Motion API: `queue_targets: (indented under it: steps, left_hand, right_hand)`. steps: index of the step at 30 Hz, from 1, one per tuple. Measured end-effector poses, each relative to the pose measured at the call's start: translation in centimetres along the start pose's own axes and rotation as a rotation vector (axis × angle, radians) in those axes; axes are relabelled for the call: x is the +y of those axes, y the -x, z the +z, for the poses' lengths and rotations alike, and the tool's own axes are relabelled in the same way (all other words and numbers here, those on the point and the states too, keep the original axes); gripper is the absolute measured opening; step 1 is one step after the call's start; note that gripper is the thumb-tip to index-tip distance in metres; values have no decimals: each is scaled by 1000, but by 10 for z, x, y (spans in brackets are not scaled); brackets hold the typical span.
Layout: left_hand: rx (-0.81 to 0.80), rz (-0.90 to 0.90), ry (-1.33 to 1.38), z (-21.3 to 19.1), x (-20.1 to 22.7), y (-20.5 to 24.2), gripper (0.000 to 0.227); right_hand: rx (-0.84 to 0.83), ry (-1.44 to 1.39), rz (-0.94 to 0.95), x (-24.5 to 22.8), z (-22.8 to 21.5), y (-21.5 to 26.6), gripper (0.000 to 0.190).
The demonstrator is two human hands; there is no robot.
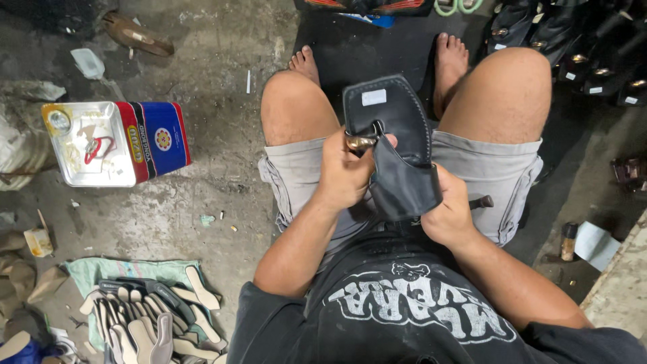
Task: The person assembles black slippers by attaching straps to the soles. They use a heated gas stove to soften the sole edges and a hammer to secure the straps in place. The person handles multiple slippers one at a time, repeatedly heating and hammering each unit.
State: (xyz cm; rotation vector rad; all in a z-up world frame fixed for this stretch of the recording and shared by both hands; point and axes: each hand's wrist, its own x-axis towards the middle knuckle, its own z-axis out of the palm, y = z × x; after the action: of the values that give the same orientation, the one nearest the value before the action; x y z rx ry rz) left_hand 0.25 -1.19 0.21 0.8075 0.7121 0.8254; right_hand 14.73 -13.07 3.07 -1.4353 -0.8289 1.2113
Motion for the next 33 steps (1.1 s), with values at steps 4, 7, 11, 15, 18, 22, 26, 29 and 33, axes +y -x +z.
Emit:
queue_targets:
  steps: [4, 7, 11, 15, 18, 22, 26, 29, 33]
  left_hand:
    - [24, -2, 82, 9, 5, 1, 13]
    - [-187, -66, -225, -9, 31, -2, 24]
    - [-376, -237, 52, -29, 70, -9, 46]
    - [-360, -268, -106, -20, 86, -19, 48]
    - [-334, -229, -317, -13, 93, -19, 44]
    - [-267, -167, -473, -6, 92, -16, 37]
    - [-201, -314, -492, -1, 91, -19, 36]
    - [-245, -155, -560, 0, 93, -25, 38]
    - [-288, -83, -509, -1, 96, -24, 67]
  right_hand:
    - [-10, -138, 79, 3, 1, 4, 20]
    - [-20, -5, 25, 5, -3, 8, 23]
    - [-51, 105, 20, 2, -10, 17, 27]
    - [-123, 123, 67, 0, -10, 23, 30]
    - [-125, 108, 76, 1, -8, 27, 30]
    - [-107, 182, 56, 5, -10, 34, 24]
    - [-101, 222, 5, 6, -10, 33, 19]
    - [-96, 232, 22, -2, -13, 27, 27]
    - [-93, 457, -103, -31, -18, 21, 42]
